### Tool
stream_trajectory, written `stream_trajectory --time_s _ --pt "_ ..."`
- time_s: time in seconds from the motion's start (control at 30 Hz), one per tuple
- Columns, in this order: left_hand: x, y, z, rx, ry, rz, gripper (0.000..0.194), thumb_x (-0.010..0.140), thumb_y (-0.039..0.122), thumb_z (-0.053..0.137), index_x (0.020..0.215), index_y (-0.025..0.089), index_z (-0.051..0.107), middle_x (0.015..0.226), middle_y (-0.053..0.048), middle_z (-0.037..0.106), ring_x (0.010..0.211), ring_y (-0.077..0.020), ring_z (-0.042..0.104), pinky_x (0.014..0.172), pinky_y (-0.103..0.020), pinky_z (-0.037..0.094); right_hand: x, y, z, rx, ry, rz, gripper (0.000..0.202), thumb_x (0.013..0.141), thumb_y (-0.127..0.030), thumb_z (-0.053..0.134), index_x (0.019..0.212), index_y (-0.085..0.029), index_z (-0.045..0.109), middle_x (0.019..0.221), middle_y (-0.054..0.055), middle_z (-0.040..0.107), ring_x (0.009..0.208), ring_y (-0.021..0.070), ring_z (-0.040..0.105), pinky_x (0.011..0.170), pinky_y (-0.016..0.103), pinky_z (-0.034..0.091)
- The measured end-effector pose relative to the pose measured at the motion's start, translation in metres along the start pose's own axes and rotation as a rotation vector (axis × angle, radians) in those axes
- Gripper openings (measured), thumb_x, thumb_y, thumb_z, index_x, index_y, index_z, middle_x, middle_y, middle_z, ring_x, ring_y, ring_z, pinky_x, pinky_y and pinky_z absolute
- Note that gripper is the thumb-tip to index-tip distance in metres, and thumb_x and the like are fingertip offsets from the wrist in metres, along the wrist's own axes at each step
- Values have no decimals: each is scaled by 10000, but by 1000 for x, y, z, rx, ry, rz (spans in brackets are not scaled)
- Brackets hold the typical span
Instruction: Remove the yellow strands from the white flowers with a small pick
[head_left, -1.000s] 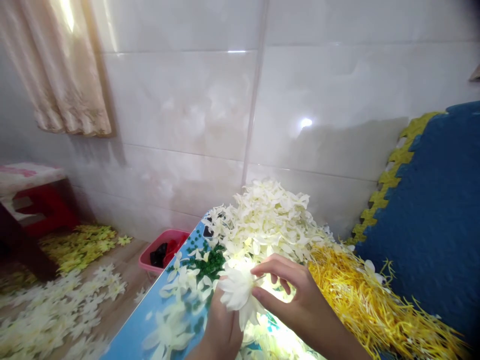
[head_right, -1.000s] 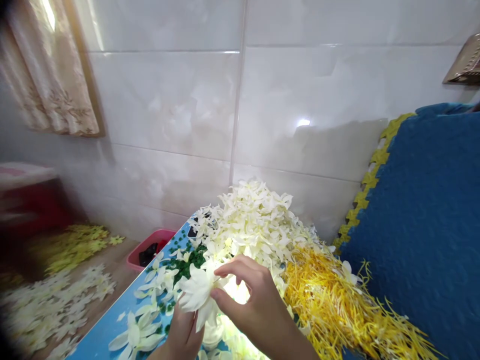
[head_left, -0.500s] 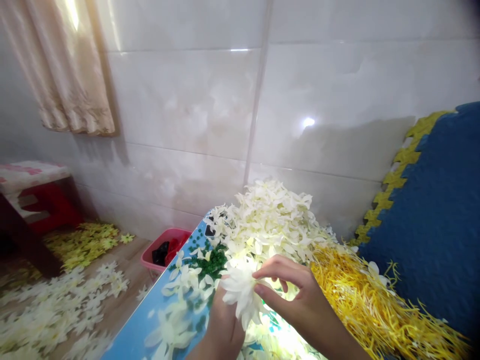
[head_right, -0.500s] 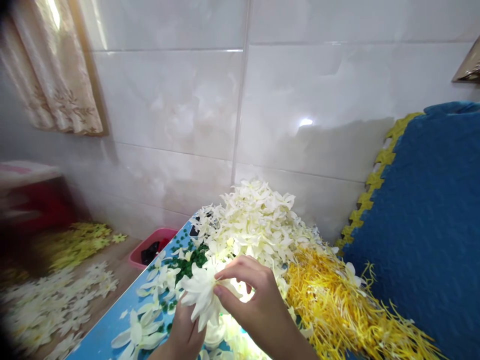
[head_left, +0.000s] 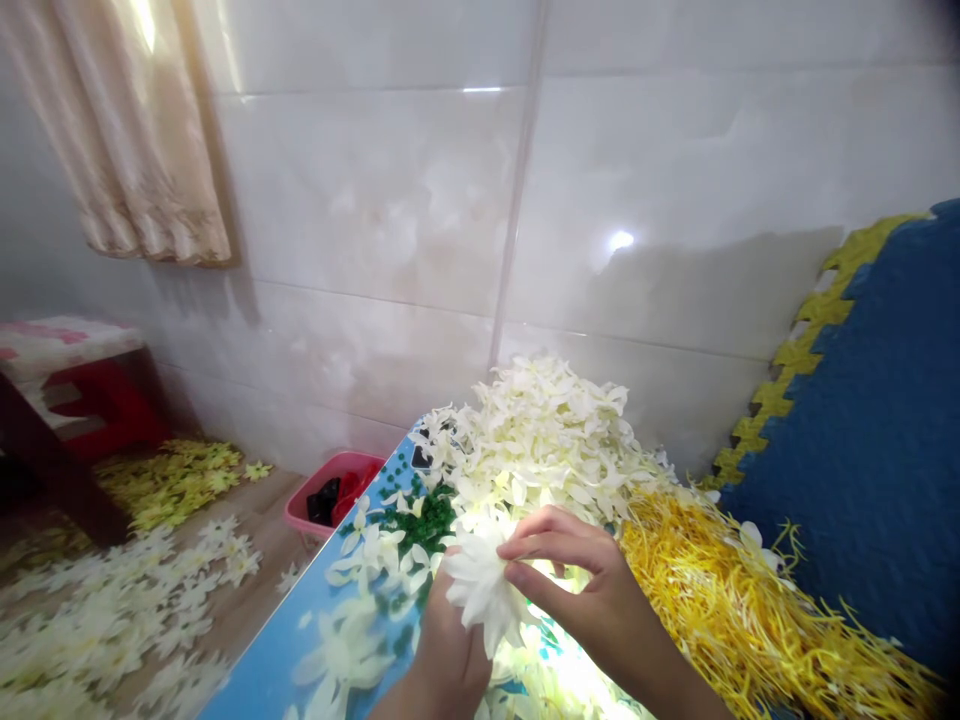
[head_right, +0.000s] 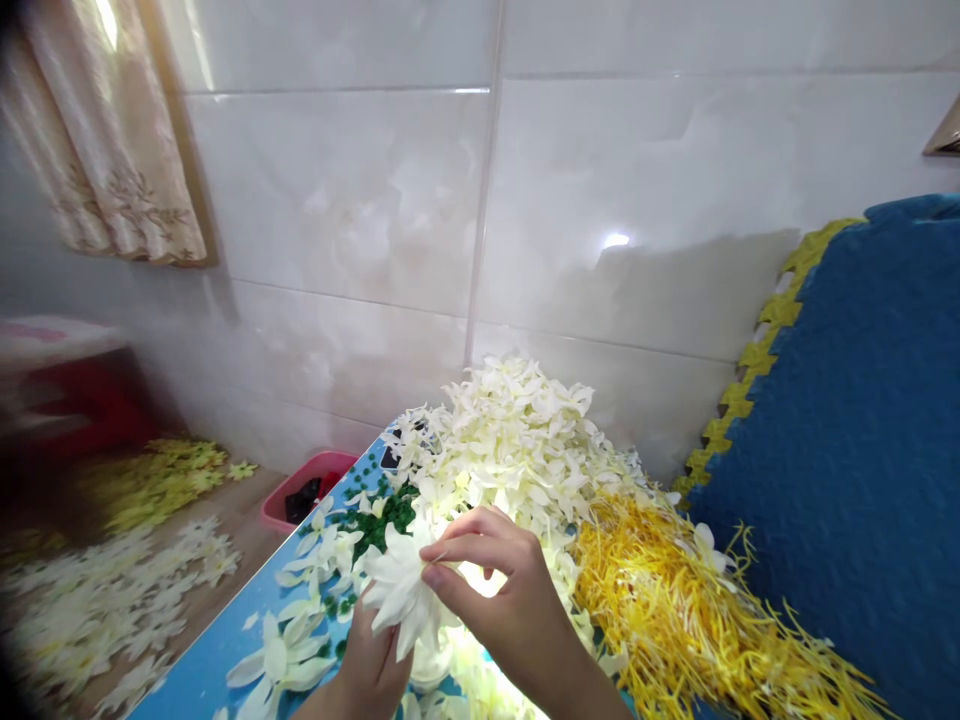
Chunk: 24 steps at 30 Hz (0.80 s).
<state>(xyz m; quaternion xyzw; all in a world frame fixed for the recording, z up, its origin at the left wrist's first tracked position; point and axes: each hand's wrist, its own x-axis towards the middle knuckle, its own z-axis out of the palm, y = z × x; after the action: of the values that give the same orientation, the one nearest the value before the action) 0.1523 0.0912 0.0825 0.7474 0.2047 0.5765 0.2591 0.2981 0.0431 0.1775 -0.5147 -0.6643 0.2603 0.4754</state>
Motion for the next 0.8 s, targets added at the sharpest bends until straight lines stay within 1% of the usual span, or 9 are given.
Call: stream_trajectory --time_s 0.13,0.27,0.33,0.4,0.43,0.5,0.6,0.67,0.8 --pt "0 1 -2 -4 -13 4 318 960 288 360 1221 213 527 946 -91 678 804 -230 677 710 -359 573 0 3 2 37 -12 23 114 814 -251 730 846 -337 799 889 0 710 827 173 631 620 270 417" --pt "-2 2 -5 11 -27 10 336 956 278 385 1223 224 581 997 -105 700 883 -257 689 742 -373 572 0 4 0 38 -4 -4 115 809 -249 734 841 -339 799 880 0 704 822 171 629 627 268 425" --pt "-8 -1 -4 8 -40 6 367 961 284 385 1274 223 567 1041 -113 711 916 -265 696 747 -368 579 0 4 -2 38 -3 -12 113 813 -250 730 841 -334 799 874 3 702 812 171 626 627 270 427" --pt "-19 -6 -3 14 -15 -35 418 967 301 405 1361 208 510 1136 -122 709 993 -276 694 792 -363 582 0 3 -3 39 -8 -12 109 816 -253 728 843 -331 800 871 5 702 806 171 624 627 272 429" --pt "-26 -9 -2 21 22 -48 441 960 324 440 1381 208 502 1186 -120 701 1037 -283 687 822 -357 578 1 3 -3 40 -10 -11 109 815 -253 728 842 -330 800 868 6 702 805 171 624 627 272 429" --pt "-40 -17 -2 57 124 -189 442 953 320 484 1386 238 509 1316 -99 648 1194 -294 617 970 -371 518 1 2 -2 40 -10 -8 110 810 -248 731 836 -329 802 858 5 703 800 169 624 629 272 430" --pt "-51 -28 -5 41 68 -223 446 939 295 509 1382 250 525 1308 -93 654 1195 -298 617 987 -388 514 2 2 -2 45 -8 0 111 807 -249 732 834 -329 803 849 4 706 790 166 623 626 268 431" --pt "-52 -33 -9 31 22 -172 460 927 276 523 1387 250 522 1303 -93 657 1174 -295 632 970 -383 528 2 2 -2 50 -1 -3 112 801 -252 738 852 -329 802 841 3 710 783 165 615 617 263 430" --pt "-47 -37 -10 41 -4 -125 503 924 236 518 1425 224 473 1349 -117 622 1224 -316 598 976 -398 522 2 2 -2 58 28 -18 99 796 -268 748 867 -320 794 815 0 708 763 163 596 607 259 429"
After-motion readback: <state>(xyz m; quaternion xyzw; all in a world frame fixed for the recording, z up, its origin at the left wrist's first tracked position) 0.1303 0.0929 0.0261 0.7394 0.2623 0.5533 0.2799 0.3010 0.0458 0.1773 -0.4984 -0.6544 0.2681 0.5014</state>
